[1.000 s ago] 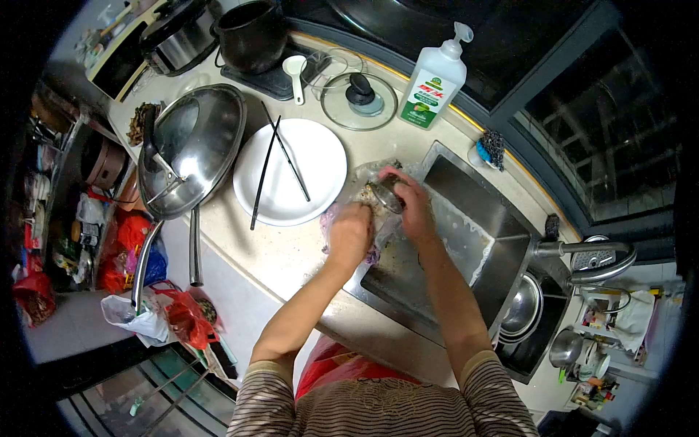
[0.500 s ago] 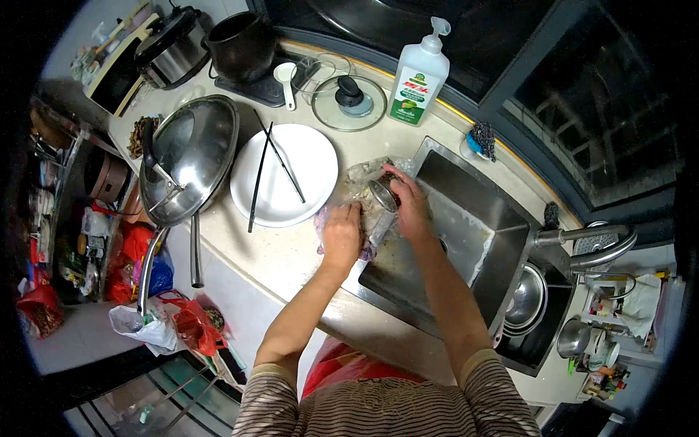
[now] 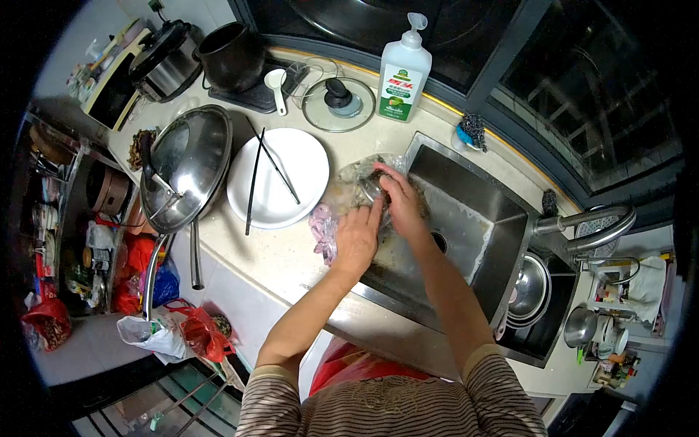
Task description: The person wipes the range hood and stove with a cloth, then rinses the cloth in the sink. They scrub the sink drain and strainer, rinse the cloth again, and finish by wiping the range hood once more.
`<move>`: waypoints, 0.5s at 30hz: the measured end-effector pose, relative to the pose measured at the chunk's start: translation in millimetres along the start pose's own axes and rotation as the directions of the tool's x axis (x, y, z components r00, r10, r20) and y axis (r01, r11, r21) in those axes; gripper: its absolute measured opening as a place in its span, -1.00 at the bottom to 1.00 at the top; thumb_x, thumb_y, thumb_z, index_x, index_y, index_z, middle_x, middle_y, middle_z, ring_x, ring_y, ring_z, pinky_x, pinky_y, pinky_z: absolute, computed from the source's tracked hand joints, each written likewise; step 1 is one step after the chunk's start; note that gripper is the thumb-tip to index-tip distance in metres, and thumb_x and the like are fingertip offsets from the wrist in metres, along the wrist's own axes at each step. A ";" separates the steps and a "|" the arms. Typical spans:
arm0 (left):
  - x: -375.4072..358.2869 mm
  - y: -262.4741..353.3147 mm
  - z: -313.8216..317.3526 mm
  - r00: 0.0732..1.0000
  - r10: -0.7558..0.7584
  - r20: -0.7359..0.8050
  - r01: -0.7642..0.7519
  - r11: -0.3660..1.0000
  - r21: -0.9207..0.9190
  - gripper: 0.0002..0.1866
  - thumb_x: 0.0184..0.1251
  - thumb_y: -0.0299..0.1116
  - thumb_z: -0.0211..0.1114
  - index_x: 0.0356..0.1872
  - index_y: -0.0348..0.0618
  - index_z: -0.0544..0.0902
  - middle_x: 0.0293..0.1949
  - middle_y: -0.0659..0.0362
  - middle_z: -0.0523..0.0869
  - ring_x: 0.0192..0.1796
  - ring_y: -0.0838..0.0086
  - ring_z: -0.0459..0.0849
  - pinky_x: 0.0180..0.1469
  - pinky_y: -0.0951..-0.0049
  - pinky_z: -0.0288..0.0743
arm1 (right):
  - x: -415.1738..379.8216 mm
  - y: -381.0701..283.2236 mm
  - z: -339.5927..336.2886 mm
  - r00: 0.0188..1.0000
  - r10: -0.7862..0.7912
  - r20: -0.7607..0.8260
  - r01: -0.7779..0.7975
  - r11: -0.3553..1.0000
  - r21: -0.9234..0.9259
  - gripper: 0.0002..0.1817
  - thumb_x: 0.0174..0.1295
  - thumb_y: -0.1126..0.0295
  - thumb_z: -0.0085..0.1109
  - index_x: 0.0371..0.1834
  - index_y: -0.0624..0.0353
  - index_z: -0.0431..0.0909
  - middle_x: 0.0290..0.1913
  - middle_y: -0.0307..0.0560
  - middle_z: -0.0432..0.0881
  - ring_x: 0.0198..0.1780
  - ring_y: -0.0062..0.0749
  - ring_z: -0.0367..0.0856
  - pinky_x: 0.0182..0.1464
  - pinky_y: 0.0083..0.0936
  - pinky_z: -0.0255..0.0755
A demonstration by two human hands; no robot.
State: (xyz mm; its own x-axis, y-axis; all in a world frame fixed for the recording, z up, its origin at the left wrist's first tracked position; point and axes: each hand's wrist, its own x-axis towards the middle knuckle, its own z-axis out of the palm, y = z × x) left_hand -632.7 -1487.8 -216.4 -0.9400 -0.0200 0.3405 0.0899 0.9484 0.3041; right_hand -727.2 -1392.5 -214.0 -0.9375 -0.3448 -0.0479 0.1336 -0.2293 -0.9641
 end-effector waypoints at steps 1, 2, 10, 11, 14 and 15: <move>1.2 -0.2 4.5 1.000 0.013 -0.015 -0.012 0.999 0.031 -0.51 0.11 -0.50 -0.01 0.16 -0.10 0.41 -0.25 0.09 0.52 -0.14 0.22 0.47 -0.13 0.29 0.35 | -1.5 2.0 -0.1 1.000 -0.008 0.009 0.008 1.000 -0.016 -0.66 0.22 0.37 -0.05 0.06 0.20 0.47 -0.05 -0.18 0.50 -0.07 -0.53 0.40 0.05 -0.64 0.25; 3.1 -3.9 0.6 0.998 0.050 -0.035 -0.045 0.990 0.133 -0.51 0.09 -0.52 0.00 0.14 -0.08 0.45 -0.29 0.10 0.52 -0.20 0.24 0.47 -0.17 0.32 0.36 | -3.2 3.0 -3.4 0.999 0.011 0.046 -0.009 0.999 -0.040 -0.66 0.24 0.37 -0.07 0.05 0.19 0.47 -0.04 -0.18 0.50 -0.06 -0.53 0.40 0.05 -0.64 0.25; 2.5 3.7 -19.5 0.998 0.066 0.017 -0.067 0.997 0.039 -0.44 0.08 -0.53 0.01 0.22 -0.13 0.34 -0.38 0.07 0.47 -0.26 0.22 0.46 -0.13 0.26 0.37 | -18.1 -13.0 -1.6 0.988 0.128 -0.086 -0.125 0.991 0.045 -0.66 0.27 0.31 -0.09 0.06 0.15 0.46 -0.12 -0.29 0.47 -0.14 -0.63 0.35 -0.08 -0.67 0.27; 2.4 3.1 -16.7 0.999 0.051 0.012 -0.052 0.996 0.069 -0.44 0.08 -0.53 0.01 0.22 -0.14 0.34 -0.37 0.06 0.48 -0.25 0.21 0.46 -0.09 0.24 0.35 | -17.1 -10.1 -4.0 0.986 0.147 -0.075 -0.146 0.989 0.022 -0.66 0.28 0.31 -0.11 0.08 0.13 0.45 -0.07 -0.28 0.48 -0.04 -0.60 0.36 -0.03 -0.65 0.29; -1.4 -5.3 1.1 0.996 0.050 -0.069 -0.040 0.990 0.137 -0.42 0.08 -0.52 0.01 0.24 -0.22 0.29 -0.34 0.06 0.49 -0.26 0.22 0.44 -0.11 0.23 0.30 | -11.7 4.0 -6.2 0.994 0.090 -0.068 -0.086 0.995 0.054 -0.66 0.30 0.29 -0.15 0.09 0.10 0.44 -0.03 -0.27 0.48 0.05 -0.57 0.36 0.01 -0.61 0.32; -3.8 -9.6 5.7 0.995 0.023 -0.096 -0.008 0.988 0.156 -0.44 0.09 -0.52 0.01 0.23 -0.23 0.31 -0.34 0.04 0.50 -0.25 0.21 0.45 -0.09 0.21 0.30 | -11.1 4.7 -4.8 0.996 0.050 -0.076 -0.044 0.996 0.084 -0.66 0.31 0.28 -0.16 0.08 0.10 0.44 -0.03 -0.27 0.48 0.05 -0.56 0.36 0.01 -0.60 0.32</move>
State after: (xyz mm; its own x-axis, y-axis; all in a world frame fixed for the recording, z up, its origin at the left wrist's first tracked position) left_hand -631.9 -1495.1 -225.7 -0.9019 -0.0283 0.4311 0.0450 0.9863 0.1590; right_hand -717.7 -1385.4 -219.2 -0.9513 -0.2855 -0.1162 0.2011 -0.2892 -0.9359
